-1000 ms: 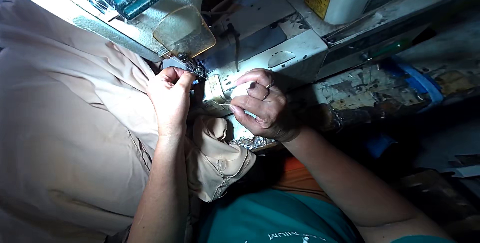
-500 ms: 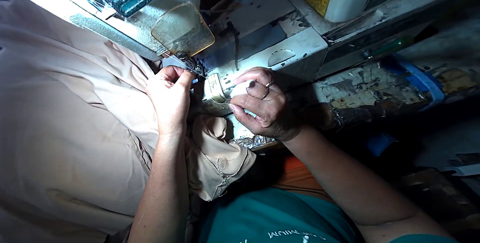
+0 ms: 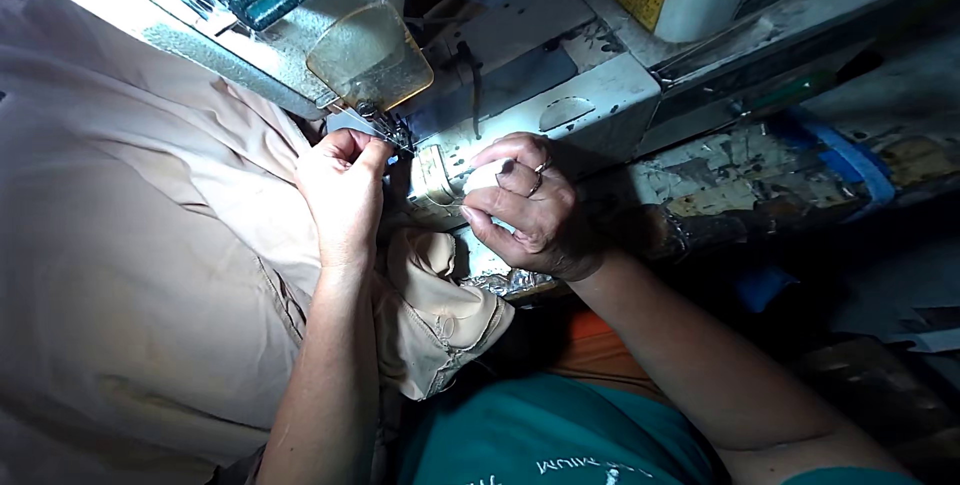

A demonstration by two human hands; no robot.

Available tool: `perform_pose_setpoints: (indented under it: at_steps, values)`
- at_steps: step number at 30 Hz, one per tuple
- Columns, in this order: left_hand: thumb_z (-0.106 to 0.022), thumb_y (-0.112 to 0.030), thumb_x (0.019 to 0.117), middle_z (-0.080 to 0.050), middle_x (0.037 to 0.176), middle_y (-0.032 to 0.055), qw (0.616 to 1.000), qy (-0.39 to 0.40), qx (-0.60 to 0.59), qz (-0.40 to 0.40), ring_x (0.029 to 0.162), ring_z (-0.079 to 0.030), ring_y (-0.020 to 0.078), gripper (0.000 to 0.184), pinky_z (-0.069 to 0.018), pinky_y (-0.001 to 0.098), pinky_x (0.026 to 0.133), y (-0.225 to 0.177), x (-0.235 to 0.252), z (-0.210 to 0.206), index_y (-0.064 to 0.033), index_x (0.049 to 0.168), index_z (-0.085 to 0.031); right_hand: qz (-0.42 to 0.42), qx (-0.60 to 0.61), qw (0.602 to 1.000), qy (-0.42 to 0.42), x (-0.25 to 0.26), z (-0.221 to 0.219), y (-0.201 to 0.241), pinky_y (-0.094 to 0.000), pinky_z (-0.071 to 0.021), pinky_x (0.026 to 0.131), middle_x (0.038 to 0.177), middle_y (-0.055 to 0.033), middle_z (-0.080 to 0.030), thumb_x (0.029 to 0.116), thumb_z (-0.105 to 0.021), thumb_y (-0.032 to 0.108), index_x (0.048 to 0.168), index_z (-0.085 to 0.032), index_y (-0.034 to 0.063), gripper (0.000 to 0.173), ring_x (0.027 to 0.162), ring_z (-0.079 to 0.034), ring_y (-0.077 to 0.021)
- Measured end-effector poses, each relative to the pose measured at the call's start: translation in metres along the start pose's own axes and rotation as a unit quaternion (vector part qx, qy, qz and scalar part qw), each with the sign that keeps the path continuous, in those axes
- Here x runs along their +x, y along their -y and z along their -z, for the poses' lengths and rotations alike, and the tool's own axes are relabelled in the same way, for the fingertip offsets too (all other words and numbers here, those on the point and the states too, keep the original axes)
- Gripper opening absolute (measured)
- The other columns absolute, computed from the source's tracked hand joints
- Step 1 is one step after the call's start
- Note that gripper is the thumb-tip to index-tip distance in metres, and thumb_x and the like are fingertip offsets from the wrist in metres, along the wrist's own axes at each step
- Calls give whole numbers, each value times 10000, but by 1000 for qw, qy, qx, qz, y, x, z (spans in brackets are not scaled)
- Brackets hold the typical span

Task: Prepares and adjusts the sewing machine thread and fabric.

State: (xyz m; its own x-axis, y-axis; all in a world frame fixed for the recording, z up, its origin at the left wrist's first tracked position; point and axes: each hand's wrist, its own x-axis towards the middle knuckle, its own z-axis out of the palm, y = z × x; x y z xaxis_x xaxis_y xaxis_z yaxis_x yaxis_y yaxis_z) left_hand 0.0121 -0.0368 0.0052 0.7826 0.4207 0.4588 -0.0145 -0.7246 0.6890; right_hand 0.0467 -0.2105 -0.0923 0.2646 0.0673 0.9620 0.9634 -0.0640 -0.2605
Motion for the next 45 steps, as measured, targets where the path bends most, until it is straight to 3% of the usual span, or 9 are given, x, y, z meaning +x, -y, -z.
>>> perform_pose_setpoints:
  at_steps: [18,26,31,34,38,40,42,43,45]
  values:
    - [-657,-130,877,-528,584,-134,1000,-7,3,-2,501,-480,-46,217,-378,144,489,1,-1,-1,-191,678,-594,-5,-2,1000,6,0,1,0,-405,-455,1037,895,-135,-697,877,-683,106,815,-754,52,108,1090,-626,-305]
    - [-655,-19,874,-535,541,-137,997,47,-51,41,468,-470,-54,297,-386,123,466,-8,9,5,-188,640,-588,5,-9,1000,0,1,-2,-4,-377,-452,1029,906,-143,-701,903,-668,112,821,-749,47,132,1082,-631,-285]
    - [-648,-66,901,-541,583,-117,994,85,-72,13,503,-491,-36,195,-412,142,500,-2,3,18,-150,727,-624,-12,-14,998,55,-2,11,13,-453,-433,1068,897,-121,-694,915,-682,190,861,-775,79,154,1132,-606,-329]
    - [-566,-93,957,-572,639,-91,963,167,-209,-30,527,-504,-14,172,-433,135,502,11,-29,57,-155,821,-649,-14,1,999,46,-21,27,45,-397,-413,1130,1212,-26,-636,994,-643,388,1192,-677,228,257,1291,-536,-194]
    - [-663,-276,976,-656,808,-129,907,273,-302,-103,706,-596,-60,88,-503,110,649,37,-78,122,-222,932,-718,-56,-59,997,6,0,36,50,-226,-498,988,1119,11,-649,1009,-644,282,1092,-685,167,148,1122,-605,-57]
    - [-623,-325,1016,-657,1007,-129,894,294,-303,-151,875,-628,-44,125,-529,127,750,48,-94,139,-228,989,-696,-75,-100,992,16,26,26,42,-280,-483,956,947,-65,-698,969,-688,169,960,-769,74,125,976,-634,-135]
    - [-595,-326,1038,-628,1272,-66,867,309,-345,-182,1015,-668,36,144,-589,194,821,57,-106,142,-218,1037,-690,-86,-147,984,52,48,10,35,-368,-511,992,973,-95,-746,947,-692,122,955,-794,54,122,999,-686,-202]
    - [-580,-299,1047,-646,1282,-30,845,317,-389,-185,1022,-687,81,149,-602,234,833,60,-112,140,-195,1065,-685,-93,-165,979,71,56,0,30,-402,-519,969,1000,-107,-744,951,-683,131,986,-794,47,143,1013,-686,-234]
    - [-556,-247,1062,-734,1065,4,806,332,-462,-164,922,-719,93,164,-601,240,814,61,-124,139,-141,1118,-668,-129,-204,965,100,69,-19,26,-493,-517,947,984,-155,-733,963,-691,240,1022,-777,14,249,990,-689,-314]
